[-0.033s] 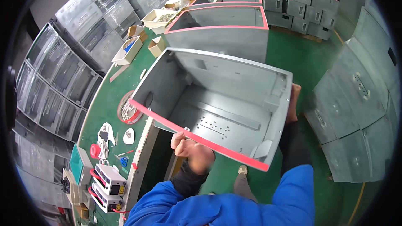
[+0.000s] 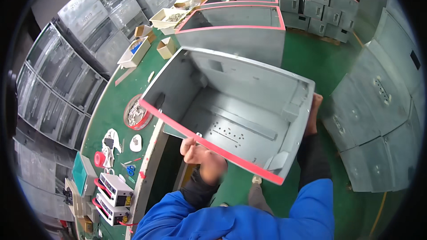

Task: The person applies red adhesive tape to the edges of a gray metal cabinet frame. They pull tape from a dispenser, align it along the frame's perimeter, and smooth it down by hand. The person repeats this process for multiple cabinet units on a green workbench in a factory setting.

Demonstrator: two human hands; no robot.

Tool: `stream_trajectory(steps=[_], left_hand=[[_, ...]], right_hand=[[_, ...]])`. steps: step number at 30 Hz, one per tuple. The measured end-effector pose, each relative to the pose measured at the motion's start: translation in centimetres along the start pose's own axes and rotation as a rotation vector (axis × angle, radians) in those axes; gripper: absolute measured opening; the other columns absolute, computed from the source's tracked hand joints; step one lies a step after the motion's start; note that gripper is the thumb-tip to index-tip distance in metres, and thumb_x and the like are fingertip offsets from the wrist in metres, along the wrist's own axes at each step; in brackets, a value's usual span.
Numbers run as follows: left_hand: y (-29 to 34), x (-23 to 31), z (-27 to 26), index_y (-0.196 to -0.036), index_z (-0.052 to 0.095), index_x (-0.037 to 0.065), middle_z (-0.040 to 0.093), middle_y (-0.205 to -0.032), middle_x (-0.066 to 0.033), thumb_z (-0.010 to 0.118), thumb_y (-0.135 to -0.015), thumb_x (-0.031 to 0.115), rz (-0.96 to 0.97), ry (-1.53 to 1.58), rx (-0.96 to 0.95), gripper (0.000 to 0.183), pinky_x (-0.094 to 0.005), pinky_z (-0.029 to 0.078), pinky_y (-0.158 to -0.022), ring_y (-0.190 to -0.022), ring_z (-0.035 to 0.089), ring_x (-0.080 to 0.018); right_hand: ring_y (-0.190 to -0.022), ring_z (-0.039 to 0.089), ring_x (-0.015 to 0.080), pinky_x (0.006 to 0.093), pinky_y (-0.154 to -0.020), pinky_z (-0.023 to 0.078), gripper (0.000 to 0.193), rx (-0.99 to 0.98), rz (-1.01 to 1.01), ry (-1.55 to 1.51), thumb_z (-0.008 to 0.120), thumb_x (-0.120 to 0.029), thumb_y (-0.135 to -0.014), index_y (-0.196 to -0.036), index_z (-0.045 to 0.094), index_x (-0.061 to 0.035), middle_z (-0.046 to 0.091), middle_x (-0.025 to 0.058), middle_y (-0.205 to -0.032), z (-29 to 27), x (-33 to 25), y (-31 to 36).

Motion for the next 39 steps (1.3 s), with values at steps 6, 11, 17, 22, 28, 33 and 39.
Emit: stream_trajectory(steps=[6,11,17,22,28,33,39], left_hand=[[-1.9,-7.1,-3.7,-0.116,0.034,0.000,0.031,-0.119,-0.0166,0.044,-0.090,0.020,-0.279,0.064,-0.070,0.034,-0.0370,0.035,-0.089,-0.108,0.037,-0.0240],[0.0,-16.3,-2.1,-0.115,0.037,0.004,0.046,-0.106,-0.0085,0.048,-0.092,0.030,-1.034,0.292,-0.403,0.037,-0.0344,0.032,-0.089,-0.098,0.042,-0.0165],[-1.7,-12.1,-18.2,-0.112,0.037,0.005,0.044,-0.107,-0.0073,0.047,-0.089,0.017,-0.941,0.041,-0.025,0.028,-0.0301,0.031,-0.091,-0.101,0.041,-0.0159],[1.5,-3.5,-14.4,-0.113,0.030,0.005,0.031,-0.127,-0.0122,0.044,-0.080,0.006,-0.640,0.242,-0.119,0.037,-0.0370,0.027,-0.097,-0.110,0.033,-0.0189],[-1.7,-3.3,-14.3,-0.118,0.027,0.003,0.034,-0.125,-0.0138,0.048,-0.087,0.023,-0.604,0.188,-0.131,0.042,-0.0376,0.028,-0.094,-0.109,0.035,-0.0211],[-0.6,3.6,-13.7,-0.113,0.033,0.005,0.038,-0.107,-0.0186,0.062,-0.070,0.031,0.020,-0.046,-0.258,0.058,-0.0361,0.035,-0.071,-0.089,0.040,-0.0263],[-1.1,2.9,-13.4,-0.110,0.030,0.012,0.038,-0.104,-0.0161,0.061,-0.077,0.028,0.108,-0.429,-0.188,0.048,-0.0348,0.036,-0.059,-0.077,0.041,-0.0233]], right_hand=[[-0.120,0.033,0.0197,0.0327,-0.103,0.023,0.042,0.298,0.282,-0.348,0.027,-0.035,-0.097,-0.123,0.035,-0.0030,0.034,0.0096,-0.126,-5.8,-4.6,15.2],[-0.136,0.011,0.0241,0.0348,-0.112,0.005,0.059,0.487,0.178,-0.035,0.021,-0.035,-0.098,-0.140,0.008,0.0041,0.006,0.0156,-0.148,-3.5,-10.0,25.9],[-0.095,0.050,0.0197,0.0318,-0.084,0.040,0.053,0.384,-0.044,0.151,0.035,-0.042,-0.094,-0.101,0.049,0.0086,0.051,0.0158,-0.103,5.2,-16.1,32.7],[-0.080,0.051,0.0160,0.0293,-0.074,0.042,0.020,-0.106,0.080,0.365,0.050,-0.016,-0.088,-0.093,0.054,0.0023,0.054,0.0084,-0.086,13.3,-15.4,34.4],[-0.079,0.049,0.0166,0.0307,-0.077,0.043,0.011,0.008,0.136,-0.013,0.045,-0.013,-0.091,-0.091,0.036,-0.0061,0.050,0.0105,-0.091,4.9,-10.5,23.7],[-0.105,0.042,0.0200,0.0365,-0.094,0.031,0.030,0.638,-0.070,0.140,0.040,-0.035,-0.093,-0.104,0.036,-0.0074,0.043,0.0101,-0.116,-14.4,-4.9,7.4],[-0.127,0.030,0.0252,0.0399,-0.107,0.021,0.059,0.103,0.314,-0.559,0.032,-0.045,-0.094,-0.139,0.022,-0.0069,0.029,0.0088,-0.141,-9.6,2.5,2.0]])
Point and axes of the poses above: each hand's wrist, its own y-axis away from the middle knuckle, its own z-axis out of the palm, x = y × z, the point moved 10 cm from there along -y, towards the middle knuckle
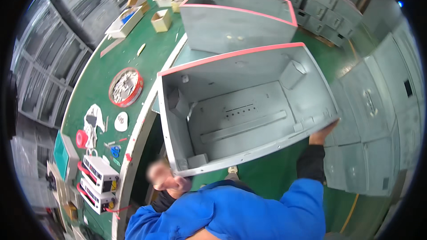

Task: The person applies red adhesive tape to the edges of a gray metal cabinet frame. They pull tape from a dispenser, align it along the frame's perimeter, and smooth it down by hand. The person repeats this process for multiple cabinet units on a green workbench in a factory setting.

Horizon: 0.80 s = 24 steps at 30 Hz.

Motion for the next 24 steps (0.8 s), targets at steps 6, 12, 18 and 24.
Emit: stream_trajectory(steps=[6,12,18,24], left_hand=[[-2.0,-8.2,1.0,-0.105,0.030,0.009,0.034,-0.108,-0.0179,0.041,-0.090,0.036,-0.155,-0.280,0.067,0.033,-0.0429,0.039,-0.080,-0.101,0.040,-0.0306],[-3.8,-13.9,2.4,-0.111,0.040,0.004,0.042,-0.109,-0.0138,0.054,-0.084,0.015,-0.304,-0.433,0.259,0.032,-0.0380,0.036,-0.079,-0.097,0.043,-0.0254],[3.3,-19.4,-9.2,-0.104,0.043,0.004,0.046,-0.101,-0.0100,0.053,-0.089,0.033,-0.767,-0.574,0.366,0.033,-0.0376,0.037,-0.081,-0.093,0.045,-0.0223],[17.4,-16.7,-39.6,-0.112,0.045,0.008,0.046,-0.114,-0.0149,0.051,-0.084,0.043,-1.479,-1.539,0.458,0.045,-0.0503,0.031,-0.086,-0.107,0.042,-0.0361]], right_hand=[[-0.122,0.037,0.0235,0.0399,-0.103,0.026,0.055,0.381,-0.069,0.098,0.034,-0.046,-0.091,-0.126,0.042,-0.0044,0.040,0.0104,-0.134,2.8,0.0,4.1],[-0.118,0.041,0.0244,0.0388,-0.104,0.025,0.051,-0.081,-0.164,0.871,0.029,-0.037,-0.094,-0.123,0.042,0.0026,0.045,0.0134,-0.127,7.1,-0.9,5.5],[-0.103,0.050,0.0287,0.0407,-0.091,0.039,0.042,0.178,0.075,0.777,0.037,-0.028,-0.092,-0.108,0.042,0.0096,0.050,0.0222,-0.112,-6.0,1.4,5.4],[-0.065,0.049,0.0232,0.0367,-0.057,0.039,0.037,-0.227,0.480,1.470,0.041,-0.028,-0.090,-0.074,0.046,0.0055,0.052,0.0171,-0.076,-25.1,11.1,14.6]])
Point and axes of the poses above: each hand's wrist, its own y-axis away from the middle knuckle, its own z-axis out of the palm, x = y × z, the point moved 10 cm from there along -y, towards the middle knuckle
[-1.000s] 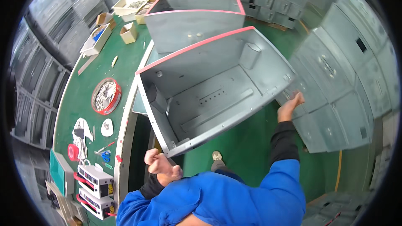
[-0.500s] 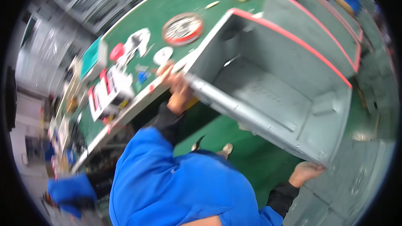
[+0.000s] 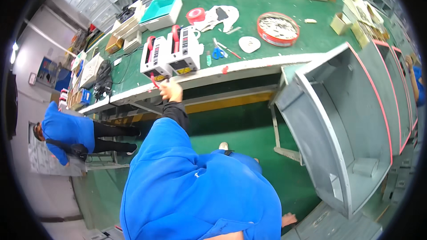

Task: The person applies red adhesive tape to the edges of a gray metal cabinet frame. They pull tape from a dispenser, align it along the frame's perimeter, and smooth it down by hand. The person repeats this process for multiple cabinet units on a green workbench in a factory setting.

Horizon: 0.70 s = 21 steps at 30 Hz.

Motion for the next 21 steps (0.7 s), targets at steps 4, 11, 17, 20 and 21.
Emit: stream_trajectory(steps=[4,11,17,20,21], left_hand=[[-10.1,-10.1,-0.3,-0.119,0.041,0.010,0.048,-0.117,-0.0136,0.051,-0.081,0.050,-0.081,-0.170,-0.035,0.056,-0.0505,0.032,-0.086,-0.106,0.043,-0.0365],[-14.6,-9.9,5.2,-0.114,0.050,0.018,0.051,-0.117,-0.0088,0.050,-0.084,0.045,0.102,0.035,-0.337,0.040,-0.0493,0.025,-0.092,-0.113,0.037,-0.0346],[-13.1,-6.7,3.1,-0.115,0.043,0.009,0.048,-0.109,-0.0123,0.053,-0.084,0.030,0.140,0.175,-0.106,0.039,-0.0495,0.025,-0.090,-0.108,0.039,-0.0293],[-7.7,-1.6,3.5,-0.114,0.042,0.008,0.046,-0.111,-0.0125,0.057,-0.081,0.021,0.297,0.322,-0.191,0.038,-0.0477,0.025,-0.088,-0.108,0.038,-0.0292],[-5.2,0.6,3.4,-0.114,0.042,0.007,0.044,-0.112,-0.0118,0.059,-0.079,0.017,0.385,0.431,-0.257,0.040,-0.0466,0.025,-0.088,-0.108,0.036,-0.0298]], right_hand=[[-0.048,0.042,0.0181,0.0349,-0.044,0.032,0.042,-0.317,-0.382,0.073,0.042,-0.029,-0.089,-0.062,0.043,0.0029,0.048,0.0134,-0.058,7.0,-1.4,3.7],[-0.080,0.051,0.0192,0.0338,-0.075,0.042,0.029,-0.210,-0.231,-0.154,0.031,-0.028,-0.096,-0.095,0.041,-0.0006,0.050,0.0117,-0.090,14.1,-27.5,11.1],[-0.080,0.048,0.0185,0.0318,-0.076,0.039,0.022,-0.436,-0.333,-0.171,0.034,-0.028,-0.096,-0.095,0.037,-0.0056,0.050,0.0100,-0.092,19.7,-34.9,17.0],[-0.077,0.047,0.0179,0.0320,-0.076,0.038,0.018,-0.482,-0.191,-0.162,0.035,-0.026,-0.094,-0.094,0.036,-0.0075,0.050,0.0097,-0.089,21.6,-30.9,17.2],[-0.076,0.047,0.0178,0.0324,-0.075,0.038,0.018,-0.482,-0.165,-0.173,0.036,-0.026,-0.094,-0.094,0.035,-0.0079,0.050,0.0096,-0.089,21.6,-29.8,17.1]])
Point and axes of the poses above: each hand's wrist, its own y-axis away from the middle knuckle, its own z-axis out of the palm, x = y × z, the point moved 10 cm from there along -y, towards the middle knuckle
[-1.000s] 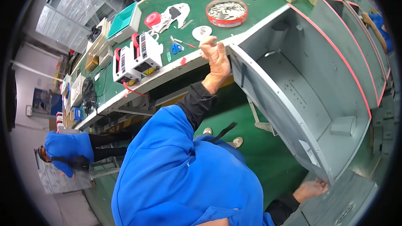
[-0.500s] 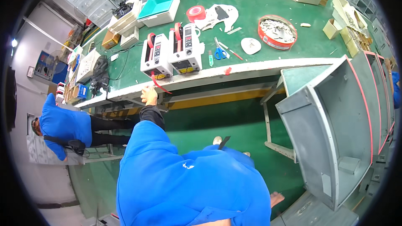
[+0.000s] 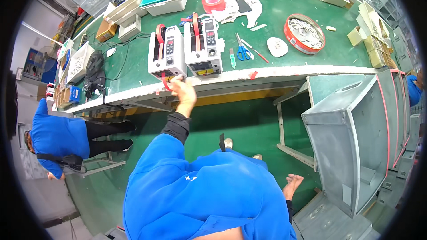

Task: The person applies red adhesive tape to the edges of a gray metal cabinet frame. They pull tape from a dispenser, align it along the frame's perimeter, and smooth it down by hand. The person repeats this process for multiple cabinet units on a green workbench in a factory setting.

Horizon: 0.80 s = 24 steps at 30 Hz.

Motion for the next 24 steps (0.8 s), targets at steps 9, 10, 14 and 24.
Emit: stream_trajectory(steps=[9,10,14,24], left_hand=[[2.3,12.6,6.6,-0.129,0.034,0.007,0.042,-0.125,-0.0088,0.061,-0.075,0.015,0.618,-0.197,-0.311,0.061,-0.0414,0.025,-0.083,-0.106,0.037,-0.0266],[2.5,13.3,6.5,-0.129,0.034,0.007,0.046,-0.113,-0.0083,0.060,-0.073,0.017,0.700,-0.274,-0.223,0.063,-0.0410,0.026,-0.079,-0.101,0.039,-0.0261],[1.5,10.5,10.0,-0.130,0.036,0.004,0.047,-0.103,-0.0142,0.056,-0.074,0.024,0.579,-0.576,-0.422,0.063,-0.0480,0.029,-0.075,-0.098,0.042,-0.0319],[-0.9,11.7,10.2,-0.132,0.025,-0.004,0.034,-0.136,-0.0184,0.059,-0.080,0.029,0.582,-0.349,-0.497,0.070,-0.0501,0.027,-0.092,-0.114,0.037,-0.0393]], right_hand=[[-0.075,0.047,0.0164,0.0322,-0.075,0.038,0.017,0.230,0.058,0.018,0.034,-0.025,-0.092,-0.098,0.036,-0.0091,0.051,0.0090,-0.091,-5.3,2.0,0.9],[-0.075,0.047,0.0164,0.0318,-0.075,0.038,0.016,0.253,0.059,-0.005,0.035,-0.024,-0.092,-0.098,0.036,-0.0088,0.051,0.0092,-0.091,-5.6,2.1,1.3],[-0.077,0.052,0.0176,0.0300,-0.070,0.046,0.011,0.310,-0.041,-0.141,0.039,-0.014,-0.089,-0.096,0.037,-0.0056,0.047,0.0087,-0.086,-5.5,2.6,2.5],[-0.070,0.048,0.0153,0.0286,-0.067,0.041,0.009,0.360,-0.073,-0.094,0.035,-0.017,-0.095,-0.092,0.035,-0.0087,0.051,0.0086,-0.081,-5.1,4.4,2.7]])
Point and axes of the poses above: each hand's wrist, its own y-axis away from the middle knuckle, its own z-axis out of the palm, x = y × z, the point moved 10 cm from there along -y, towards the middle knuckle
